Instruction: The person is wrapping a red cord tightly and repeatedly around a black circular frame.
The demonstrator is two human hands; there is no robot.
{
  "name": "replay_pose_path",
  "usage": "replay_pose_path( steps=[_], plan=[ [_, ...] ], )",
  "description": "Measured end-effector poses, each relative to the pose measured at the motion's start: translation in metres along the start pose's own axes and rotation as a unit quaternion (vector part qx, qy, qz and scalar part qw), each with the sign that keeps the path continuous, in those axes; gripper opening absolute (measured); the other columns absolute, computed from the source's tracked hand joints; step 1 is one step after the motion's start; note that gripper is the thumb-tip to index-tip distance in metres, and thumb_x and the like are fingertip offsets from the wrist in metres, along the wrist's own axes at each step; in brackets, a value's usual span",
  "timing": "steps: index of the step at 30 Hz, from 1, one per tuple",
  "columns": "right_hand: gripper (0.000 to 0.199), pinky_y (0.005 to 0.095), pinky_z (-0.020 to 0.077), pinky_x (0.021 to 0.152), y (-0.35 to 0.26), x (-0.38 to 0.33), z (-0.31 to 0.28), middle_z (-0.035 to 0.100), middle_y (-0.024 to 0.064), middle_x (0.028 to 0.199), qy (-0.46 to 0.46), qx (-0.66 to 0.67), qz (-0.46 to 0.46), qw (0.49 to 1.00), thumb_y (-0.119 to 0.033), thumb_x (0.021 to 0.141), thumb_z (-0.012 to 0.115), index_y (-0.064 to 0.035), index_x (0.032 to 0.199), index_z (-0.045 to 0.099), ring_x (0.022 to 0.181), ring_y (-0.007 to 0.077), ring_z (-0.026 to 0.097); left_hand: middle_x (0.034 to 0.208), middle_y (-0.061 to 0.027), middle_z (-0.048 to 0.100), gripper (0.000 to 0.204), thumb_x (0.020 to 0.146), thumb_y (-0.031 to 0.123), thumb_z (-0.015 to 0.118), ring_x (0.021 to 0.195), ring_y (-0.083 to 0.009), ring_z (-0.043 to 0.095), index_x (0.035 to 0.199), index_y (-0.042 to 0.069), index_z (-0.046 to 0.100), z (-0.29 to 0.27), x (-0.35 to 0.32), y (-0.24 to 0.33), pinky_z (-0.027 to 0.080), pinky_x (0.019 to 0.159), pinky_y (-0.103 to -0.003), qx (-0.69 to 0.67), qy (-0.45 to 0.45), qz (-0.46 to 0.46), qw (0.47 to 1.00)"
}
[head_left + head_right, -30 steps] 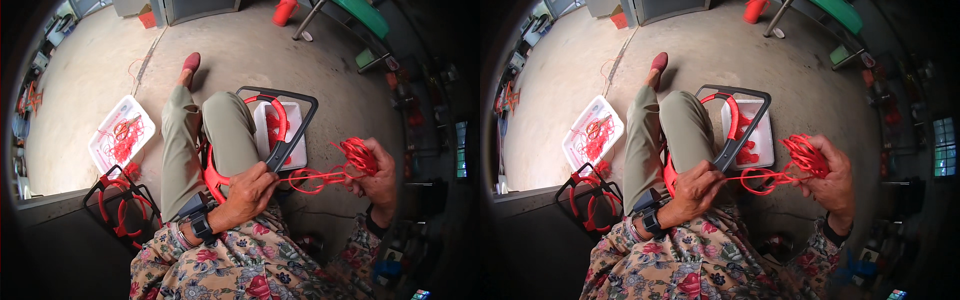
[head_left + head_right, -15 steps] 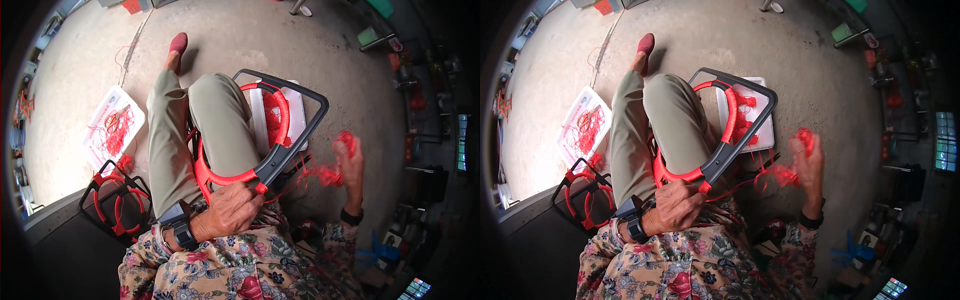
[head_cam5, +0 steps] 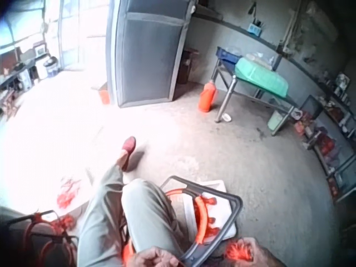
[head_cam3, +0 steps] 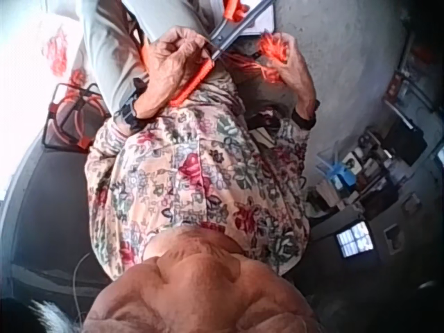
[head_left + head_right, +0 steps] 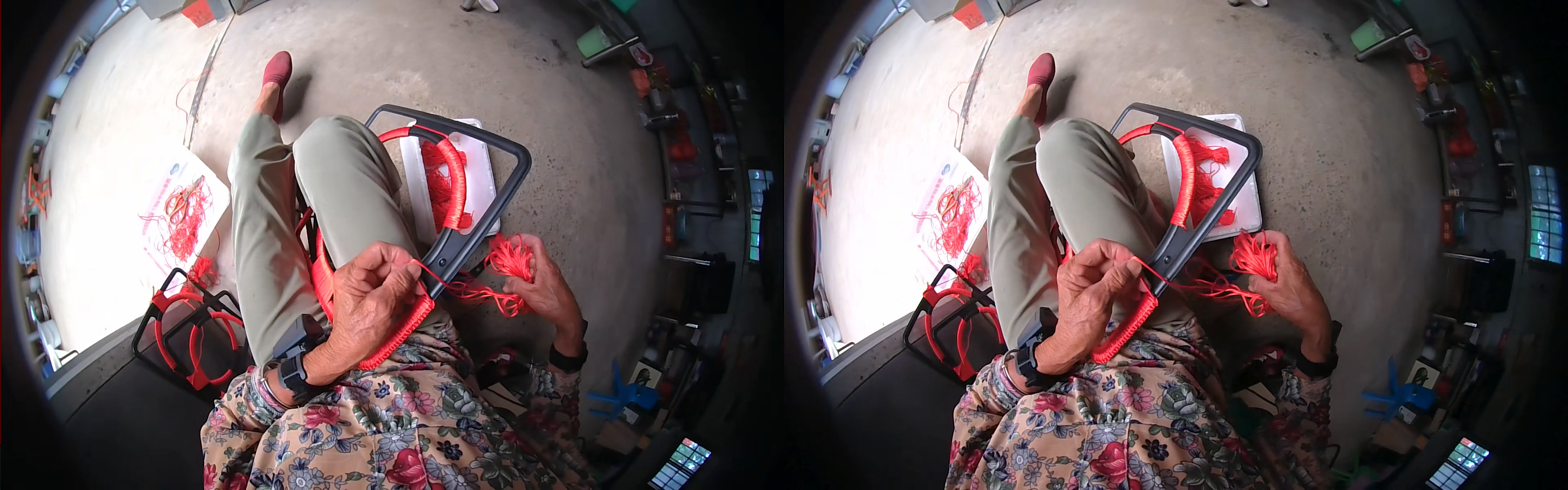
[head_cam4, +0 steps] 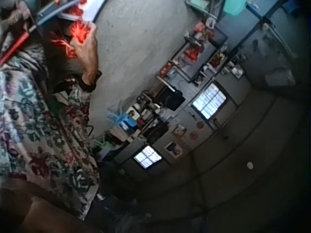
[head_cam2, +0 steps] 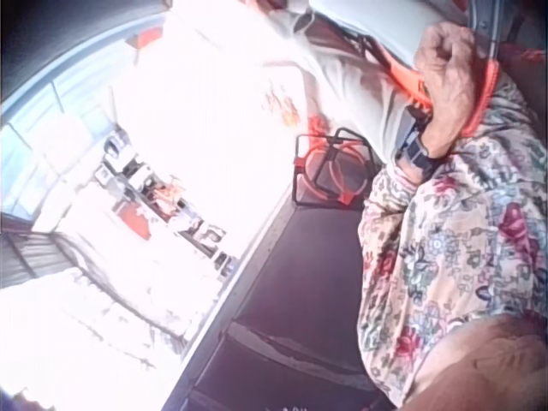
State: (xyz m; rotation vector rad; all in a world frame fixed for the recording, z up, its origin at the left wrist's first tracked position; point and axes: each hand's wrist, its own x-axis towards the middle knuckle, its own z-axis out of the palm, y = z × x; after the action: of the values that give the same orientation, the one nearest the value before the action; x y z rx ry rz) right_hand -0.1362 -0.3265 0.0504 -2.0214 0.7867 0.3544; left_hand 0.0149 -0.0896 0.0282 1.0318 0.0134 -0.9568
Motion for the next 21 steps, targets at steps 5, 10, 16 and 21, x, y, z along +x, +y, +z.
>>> replay_pose_path(
  steps=[5,10,16,21],
  plan=[
    [0.053,0.0271,0.0490,0.079,-0.018,-0.011,0.000,0.060,0.0128,0.106,-0.002,0.268,-0.001,0.963,0.003,0.083,0.058,0.0003,0.130,0.032,0.084,0.0141,0.059,0.074,0.0000,0.061,0.005,0.093,0.005,0.058,0.067,-0.0050,0.056,0.090,0.002,0.056,-0.003,-0.002,-0.008,0.046,0.061,-0.020,0.004,0.004,0.018,1.000],
    [0.062,0.0281,0.0456,0.088,0.019,-0.004,0.013,0.057,0.0132,0.111,-0.006,0.160,-0.028,0.987,0.003,0.084,0.058,-0.0010,0.137,0.026,0.100,0.0157,0.055,0.075,-0.0023,0.062,0.004,0.094,0.005,0.056,0.066,-0.0074,0.058,0.092,0.002,0.055,-0.002,-0.002,-0.004,0.048,0.061,-0.021,-0.005,-0.001,0.014,1.000],
    [0.056,0.0242,0.0464,0.074,0.002,-0.013,0.010,0.059,0.0103,0.109,0.033,0.259,-0.061,0.963,0.002,0.085,0.059,-0.0035,0.134,0.031,0.082,0.0102,0.055,0.077,-0.0061,0.065,0.008,0.095,0.007,0.053,0.066,-0.0104,0.060,0.092,0.001,0.055,-0.004,-0.001,0.005,0.050,0.063,-0.022,-0.008,0.009,0.004,1.000],
    [0.048,0.0185,0.0384,0.050,-0.057,-0.020,0.025,0.060,0.0016,0.091,0.086,0.363,-0.050,0.927,-0.006,0.084,0.066,-0.0046,0.125,0.043,0.059,0.0034,0.046,0.075,-0.0101,0.066,0.008,0.093,0.008,0.057,0.063,-0.0159,0.064,0.092,0.000,0.055,-0.007,0.001,0.018,0.051,0.061,-0.026,0.012,0.022,0.029,0.999]
  ],
)
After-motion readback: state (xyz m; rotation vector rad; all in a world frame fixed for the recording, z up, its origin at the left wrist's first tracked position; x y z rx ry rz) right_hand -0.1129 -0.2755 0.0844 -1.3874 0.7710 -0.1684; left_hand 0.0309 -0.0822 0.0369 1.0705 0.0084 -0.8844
